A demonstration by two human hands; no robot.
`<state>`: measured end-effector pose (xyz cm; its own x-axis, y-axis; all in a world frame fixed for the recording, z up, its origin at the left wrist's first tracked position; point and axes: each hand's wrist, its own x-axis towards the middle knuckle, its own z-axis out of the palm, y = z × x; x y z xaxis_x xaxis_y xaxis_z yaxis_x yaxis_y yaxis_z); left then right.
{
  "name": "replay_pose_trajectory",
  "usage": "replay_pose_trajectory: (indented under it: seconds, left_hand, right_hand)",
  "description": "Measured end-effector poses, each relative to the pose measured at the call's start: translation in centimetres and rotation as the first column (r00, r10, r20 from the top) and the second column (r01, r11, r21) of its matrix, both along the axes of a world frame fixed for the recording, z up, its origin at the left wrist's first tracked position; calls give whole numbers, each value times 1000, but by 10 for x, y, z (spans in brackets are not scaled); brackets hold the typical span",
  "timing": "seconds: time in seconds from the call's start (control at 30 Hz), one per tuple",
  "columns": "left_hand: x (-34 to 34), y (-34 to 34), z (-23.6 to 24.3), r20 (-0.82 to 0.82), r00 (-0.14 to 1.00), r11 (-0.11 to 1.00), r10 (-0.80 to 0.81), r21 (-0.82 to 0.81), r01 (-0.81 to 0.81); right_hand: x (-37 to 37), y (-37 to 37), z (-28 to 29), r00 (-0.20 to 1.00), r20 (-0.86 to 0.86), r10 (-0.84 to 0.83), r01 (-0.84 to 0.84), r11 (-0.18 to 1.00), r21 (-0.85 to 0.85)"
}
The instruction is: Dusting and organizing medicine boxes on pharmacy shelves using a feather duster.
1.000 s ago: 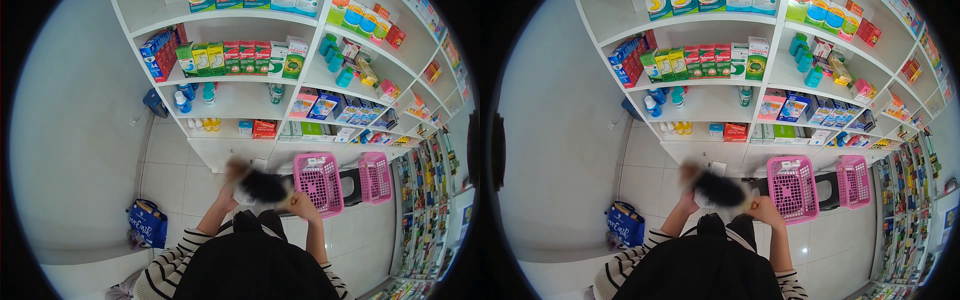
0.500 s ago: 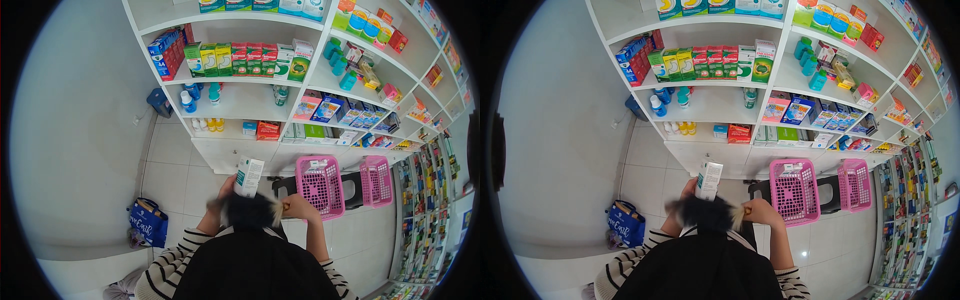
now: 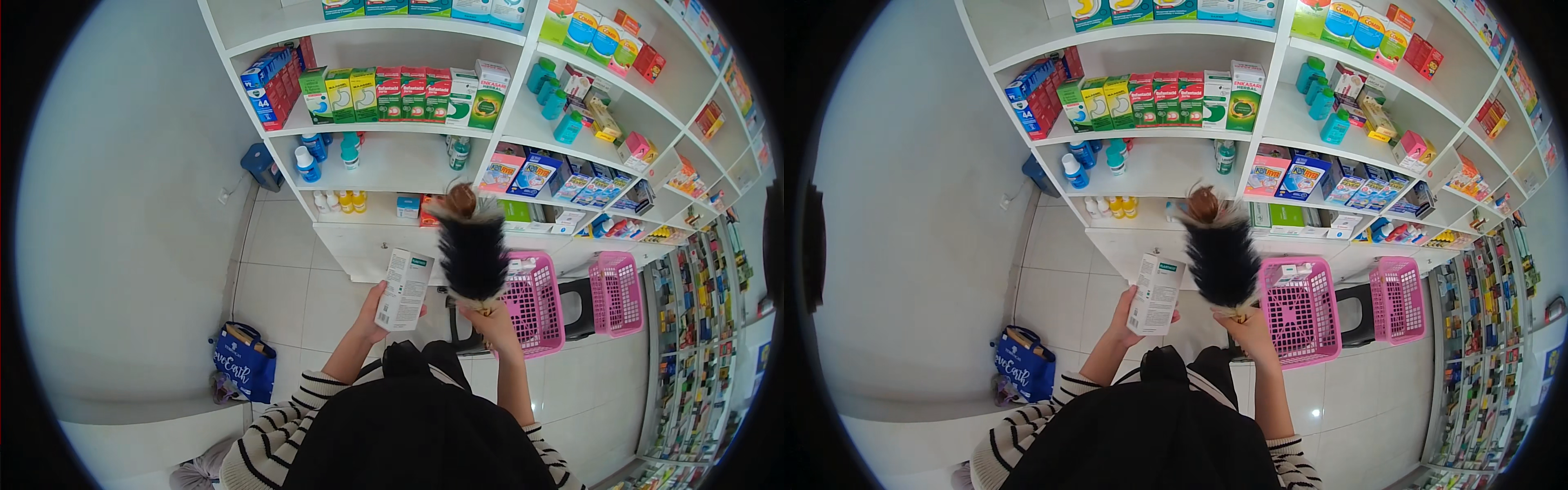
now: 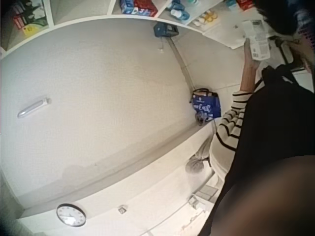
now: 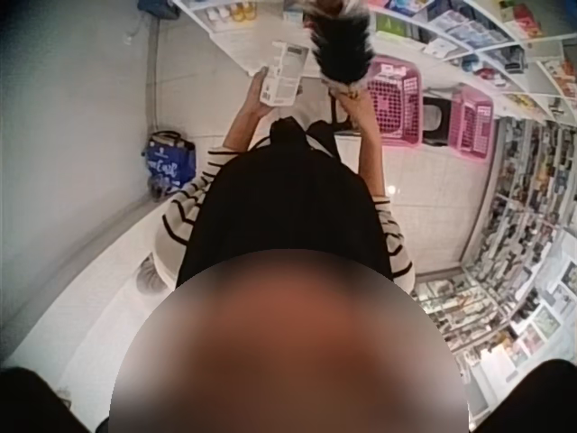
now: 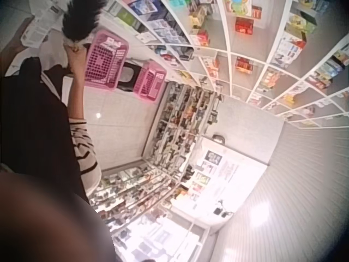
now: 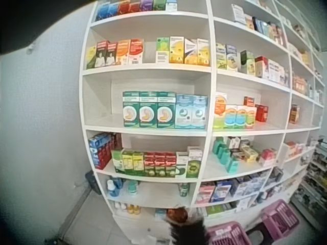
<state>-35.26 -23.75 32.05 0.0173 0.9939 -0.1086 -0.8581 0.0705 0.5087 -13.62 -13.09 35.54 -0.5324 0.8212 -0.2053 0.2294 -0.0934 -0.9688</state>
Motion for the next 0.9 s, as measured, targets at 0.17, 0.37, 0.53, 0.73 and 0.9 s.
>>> replay_pose_trajectory:
  seconds: [0.17, 0.37, 0.53, 0.73, 0.9]
  left_hand:
    - [3, -1, 0, 43, 995, 984, 87, -160, -79]
    - [-2, -7, -13, 102, 989, 990, 103, -111, -91]
    - [-2, -5, -7, 46, 998, 992, 35, -126, -29]
    - [3, -6, -18, 116, 986, 993, 116, -34, -112]
    - [1, -5, -18, 18, 993, 971, 118, -211, -111]
  right_hand:
    - [12, -6, -21, 824, 346, 448, -483, 875, 18]
    - [-1, -16, 23, 942, 240, 235, -181, 957, -227]
    - [16, -3, -10, 705, 397, 587, -680, 719, 145]
    - [10, -2, 7, 749, 490, 445, -547, 834, 78]
    - [8, -7, -1, 917, 288, 275, -261, 961, -89]
